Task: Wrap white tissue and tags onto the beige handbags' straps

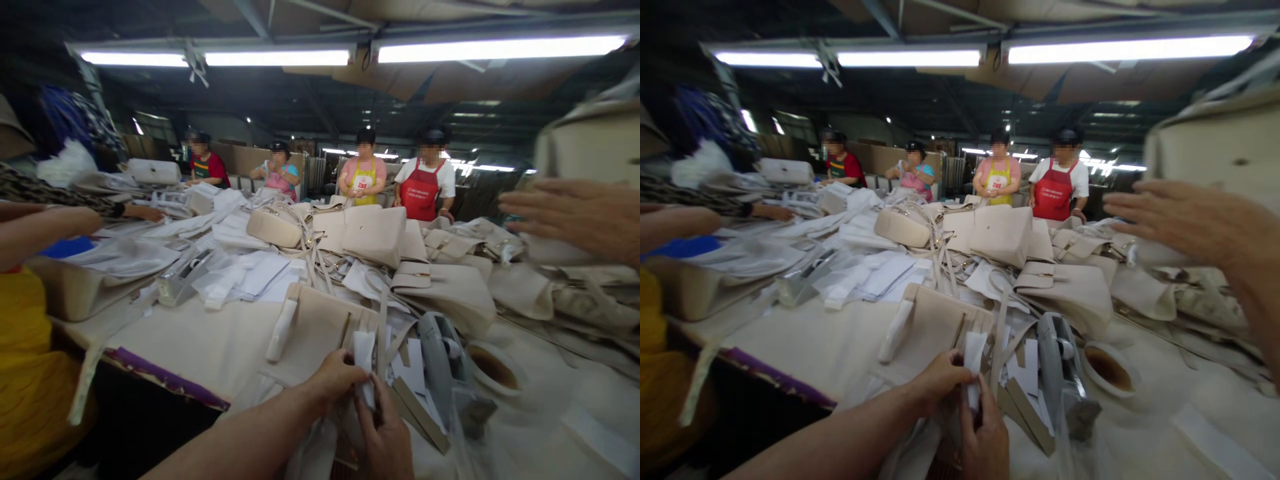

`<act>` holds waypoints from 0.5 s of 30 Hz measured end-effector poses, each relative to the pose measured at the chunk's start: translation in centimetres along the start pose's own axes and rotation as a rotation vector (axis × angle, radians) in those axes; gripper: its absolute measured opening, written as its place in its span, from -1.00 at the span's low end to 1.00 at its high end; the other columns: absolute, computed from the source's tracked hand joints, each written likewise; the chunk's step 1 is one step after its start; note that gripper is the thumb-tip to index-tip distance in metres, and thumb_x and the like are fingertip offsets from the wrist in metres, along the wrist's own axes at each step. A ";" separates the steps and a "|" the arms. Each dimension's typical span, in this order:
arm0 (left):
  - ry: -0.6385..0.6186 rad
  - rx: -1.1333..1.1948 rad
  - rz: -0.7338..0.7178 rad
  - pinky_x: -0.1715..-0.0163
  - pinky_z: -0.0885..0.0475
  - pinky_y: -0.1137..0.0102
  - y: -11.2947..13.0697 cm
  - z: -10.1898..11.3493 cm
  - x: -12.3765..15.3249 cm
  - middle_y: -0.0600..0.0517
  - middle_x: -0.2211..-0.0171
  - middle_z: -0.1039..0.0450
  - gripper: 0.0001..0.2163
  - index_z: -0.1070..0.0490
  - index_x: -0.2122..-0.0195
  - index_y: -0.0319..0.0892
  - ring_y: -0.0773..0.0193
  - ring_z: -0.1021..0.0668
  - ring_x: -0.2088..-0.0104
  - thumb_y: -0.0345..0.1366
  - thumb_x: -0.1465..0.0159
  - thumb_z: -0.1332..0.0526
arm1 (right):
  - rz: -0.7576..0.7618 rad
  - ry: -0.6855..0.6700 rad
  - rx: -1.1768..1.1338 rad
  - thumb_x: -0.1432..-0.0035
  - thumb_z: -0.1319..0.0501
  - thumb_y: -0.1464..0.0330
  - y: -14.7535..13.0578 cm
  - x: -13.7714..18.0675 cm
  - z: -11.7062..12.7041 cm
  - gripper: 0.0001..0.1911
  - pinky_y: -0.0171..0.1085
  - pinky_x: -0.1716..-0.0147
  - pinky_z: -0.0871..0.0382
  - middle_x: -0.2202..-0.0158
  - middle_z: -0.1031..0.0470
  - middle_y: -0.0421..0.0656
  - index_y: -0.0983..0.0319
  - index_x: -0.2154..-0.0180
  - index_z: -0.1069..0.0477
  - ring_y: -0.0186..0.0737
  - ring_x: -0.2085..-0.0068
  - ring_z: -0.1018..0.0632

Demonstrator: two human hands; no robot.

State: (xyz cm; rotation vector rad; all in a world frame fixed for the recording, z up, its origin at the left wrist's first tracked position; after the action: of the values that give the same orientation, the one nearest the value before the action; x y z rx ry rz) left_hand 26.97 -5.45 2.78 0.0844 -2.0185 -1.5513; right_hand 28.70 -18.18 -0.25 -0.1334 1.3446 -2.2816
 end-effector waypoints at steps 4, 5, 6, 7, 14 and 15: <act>-0.041 0.079 0.038 0.55 -0.36 0.46 -0.1 -0.3 0.1 0.01 0.46 -0.43 -0.70 -0.29 0.28 -0.24 0.28 -0.49 0.49 -0.46 0.10 -0.20 | 0.045 0.082 -0.066 -0.12 0.00 0.03 0.7 0.2 -0.6 -0.45 -0.30 0.25 -0.45 0.09 -0.51 -0.10 0.20 -0.01 -0.36 -0.10 0.09 -0.51; -0.054 0.099 0.040 0.54 -0.36 0.45 -0.2 -0.4 0.1 0.00 0.45 -0.43 -0.69 -0.29 0.27 -0.25 0.28 -0.49 0.49 -0.47 0.10 -0.20 | 0.038 0.097 -0.069 -0.12 0.01 0.02 0.9 0.2 -0.7 -0.45 -0.30 0.29 -0.45 0.13 -0.53 -0.11 0.20 -0.01 -0.37 -0.11 0.12 -0.53; -0.068 0.119 0.040 0.54 -0.36 0.45 -0.2 -0.5 0.0 0.00 0.45 -0.43 -0.69 -0.29 0.27 -0.25 0.28 -0.49 0.49 -0.47 0.10 -0.19 | 0.030 0.110 -0.066 -0.12 0.02 0.02 1.1 0.2 -0.8 -0.44 -0.31 0.32 -0.46 0.16 -0.54 -0.11 0.20 -0.02 -0.36 -0.11 0.14 -0.54; -0.081 0.138 0.038 0.54 -0.36 0.46 -0.3 -0.6 0.0 0.00 0.45 -0.44 -0.69 -0.30 0.26 -0.25 0.29 -0.49 0.49 -0.48 0.10 -0.19 | 0.024 0.120 -0.059 -0.12 0.02 0.01 1.2 0.2 -0.9 -0.42 -0.30 0.34 -0.46 0.18 -0.55 -0.11 0.20 -0.03 -0.35 -0.11 0.16 -0.54; -0.194 0.234 0.017 0.53 -0.33 0.47 -0.7 -0.7 0.0 0.04 0.49 -0.42 -0.70 -0.37 0.27 -0.27 0.34 -0.46 0.53 -0.39 0.09 -0.25 | 0.101 0.094 0.027 -0.20 0.10 0.11 2.6 -0.2 -1.4 -0.45 -0.26 0.27 -0.47 0.08 -0.50 -0.10 0.21 -0.13 -0.21 -0.10 0.09 -0.52; -0.210 0.252 0.021 0.53 -0.33 0.47 -0.7 -0.7 -0.1 0.04 0.49 -0.42 -0.70 -0.37 0.27 -0.26 0.35 -0.45 0.54 -0.34 0.07 -0.27 | 0.134 0.090 0.050 -0.21 0.10 0.13 2.9 -0.3 -1.5 -0.46 -0.25 0.25 -0.48 0.03 -0.46 -0.09 0.22 -0.15 -0.19 -0.10 0.06 -0.51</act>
State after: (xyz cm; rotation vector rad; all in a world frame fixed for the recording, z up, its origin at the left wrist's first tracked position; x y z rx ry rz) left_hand 27.13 -6.24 2.18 -0.0019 -2.3657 -1.3325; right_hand 29.53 -18.04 -3.40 0.0747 1.2980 -2.2292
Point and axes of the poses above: each hand's wrist, its own x-axis away from the middle knuckle, its own z-axis out of the back of the hand, y = z × x, the point moved 2 cm from there along -x, towards the middle knuckle
